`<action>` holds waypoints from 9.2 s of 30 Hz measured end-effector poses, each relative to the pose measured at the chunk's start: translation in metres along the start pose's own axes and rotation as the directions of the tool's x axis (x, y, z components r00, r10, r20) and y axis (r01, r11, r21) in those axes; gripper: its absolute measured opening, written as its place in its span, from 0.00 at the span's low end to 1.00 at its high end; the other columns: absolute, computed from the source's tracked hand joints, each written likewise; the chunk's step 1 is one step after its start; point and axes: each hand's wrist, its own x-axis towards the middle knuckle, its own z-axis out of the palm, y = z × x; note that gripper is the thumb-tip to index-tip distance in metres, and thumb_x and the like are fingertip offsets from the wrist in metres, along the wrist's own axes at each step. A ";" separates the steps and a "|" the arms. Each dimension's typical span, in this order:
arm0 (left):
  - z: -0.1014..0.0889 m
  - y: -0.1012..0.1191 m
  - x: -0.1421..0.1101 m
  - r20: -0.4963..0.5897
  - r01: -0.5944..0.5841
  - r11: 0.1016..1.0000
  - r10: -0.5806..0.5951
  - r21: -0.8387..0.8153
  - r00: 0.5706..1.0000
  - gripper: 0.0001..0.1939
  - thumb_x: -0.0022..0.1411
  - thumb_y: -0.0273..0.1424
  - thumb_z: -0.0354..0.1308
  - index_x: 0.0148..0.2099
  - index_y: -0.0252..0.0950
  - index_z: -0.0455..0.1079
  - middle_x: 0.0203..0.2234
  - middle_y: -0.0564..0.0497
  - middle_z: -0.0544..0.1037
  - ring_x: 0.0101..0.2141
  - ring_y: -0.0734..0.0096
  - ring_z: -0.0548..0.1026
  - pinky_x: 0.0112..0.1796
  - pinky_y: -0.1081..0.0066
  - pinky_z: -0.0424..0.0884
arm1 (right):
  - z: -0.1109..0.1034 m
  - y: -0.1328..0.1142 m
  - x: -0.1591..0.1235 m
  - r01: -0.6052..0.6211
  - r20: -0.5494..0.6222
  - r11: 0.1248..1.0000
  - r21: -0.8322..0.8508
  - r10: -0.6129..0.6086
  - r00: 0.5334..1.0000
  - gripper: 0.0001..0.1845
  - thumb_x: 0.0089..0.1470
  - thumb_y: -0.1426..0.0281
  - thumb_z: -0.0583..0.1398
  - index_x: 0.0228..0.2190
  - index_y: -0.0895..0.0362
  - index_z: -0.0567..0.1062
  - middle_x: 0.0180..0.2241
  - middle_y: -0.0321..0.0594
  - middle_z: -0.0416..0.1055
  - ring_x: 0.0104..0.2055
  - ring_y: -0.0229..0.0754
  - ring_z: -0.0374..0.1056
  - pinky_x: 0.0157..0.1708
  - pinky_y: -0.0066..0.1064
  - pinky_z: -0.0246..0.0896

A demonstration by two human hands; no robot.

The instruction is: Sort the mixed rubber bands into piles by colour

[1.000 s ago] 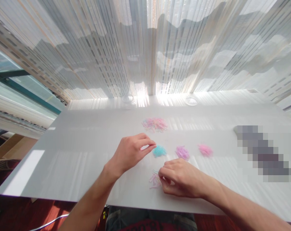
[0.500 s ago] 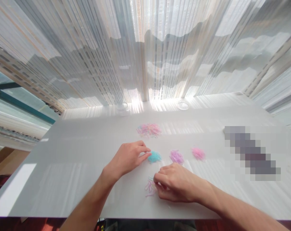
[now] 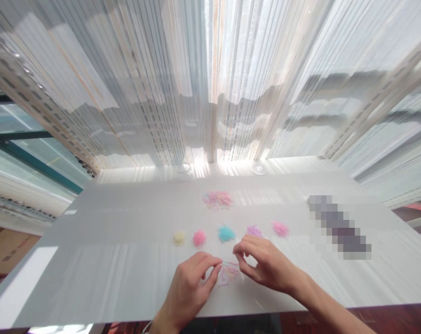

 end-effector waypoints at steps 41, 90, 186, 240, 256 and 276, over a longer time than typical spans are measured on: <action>0.013 -0.002 -0.018 -0.082 0.097 0.992 -0.090 0.076 0.993 0.07 0.71 0.30 0.57 0.46 0.38 0.77 0.36 0.47 0.82 0.36 0.63 0.79 0.38 0.65 0.75 | 0.048 -0.028 -0.055 -0.279 -0.316 0.950 0.143 0.311 0.896 0.12 0.65 0.76 0.55 0.46 0.53 0.75 0.41 0.44 0.76 0.44 0.48 0.75 0.42 0.39 0.75; 0.015 -0.015 -0.010 0.046 0.019 0.991 -0.025 0.131 0.999 0.17 0.52 0.34 0.77 0.44 0.43 0.78 0.34 0.52 0.79 0.33 0.63 0.77 0.36 0.64 0.72 | 0.048 -0.029 -0.047 -0.304 -0.129 0.952 0.045 0.307 0.943 0.10 0.64 0.74 0.60 0.45 0.51 0.75 0.39 0.41 0.74 0.41 0.48 0.71 0.41 0.39 0.68; 0.015 -0.009 -0.022 0.035 0.109 0.968 -0.103 -0.227 0.994 0.05 0.70 0.27 0.59 0.46 0.38 0.75 0.39 0.49 0.82 0.23 0.78 0.70 0.27 0.76 0.71 | 0.040 -0.028 -0.049 -0.201 -0.276 0.966 0.162 0.240 0.931 0.06 0.65 0.74 0.61 0.41 0.52 0.78 0.34 0.39 0.75 0.35 0.41 0.74 0.35 0.31 0.73; 0.013 -0.005 -0.017 -0.043 0.127 0.987 -0.132 -0.099 0.990 0.05 0.72 0.28 0.56 0.42 0.38 0.74 0.35 0.49 0.80 0.27 0.73 0.74 0.31 0.73 0.73 | 0.015 0.007 -0.049 -0.430 -0.545 0.902 -0.039 0.342 0.766 0.05 0.66 0.70 0.60 0.40 0.54 0.78 0.32 0.38 0.76 0.32 0.42 0.71 0.30 0.32 0.68; 0.019 -0.002 -0.016 -0.016 0.052 0.983 -0.050 0.178 0.999 0.04 0.62 0.25 0.64 0.39 0.38 0.73 0.33 0.50 0.77 0.35 0.64 0.76 0.36 0.64 0.67 | 0.051 -0.035 -0.049 -0.255 -0.094 0.966 0.046 0.258 0.962 0.09 0.65 0.74 0.60 0.46 0.52 0.75 0.36 0.42 0.73 0.38 0.48 0.70 0.37 0.41 0.69; 0.014 -0.007 -0.019 -0.052 -0.009 0.996 0.005 -0.084 0.999 0.05 0.71 0.27 0.60 0.43 0.38 0.78 0.34 0.48 0.79 0.34 0.69 0.79 0.37 0.71 0.77 | 0.049 -0.034 -0.048 -0.223 -0.147 0.968 0.113 0.239 0.960 0.09 0.66 0.74 0.60 0.46 0.51 0.75 0.36 0.40 0.73 0.38 0.46 0.71 0.37 0.37 0.71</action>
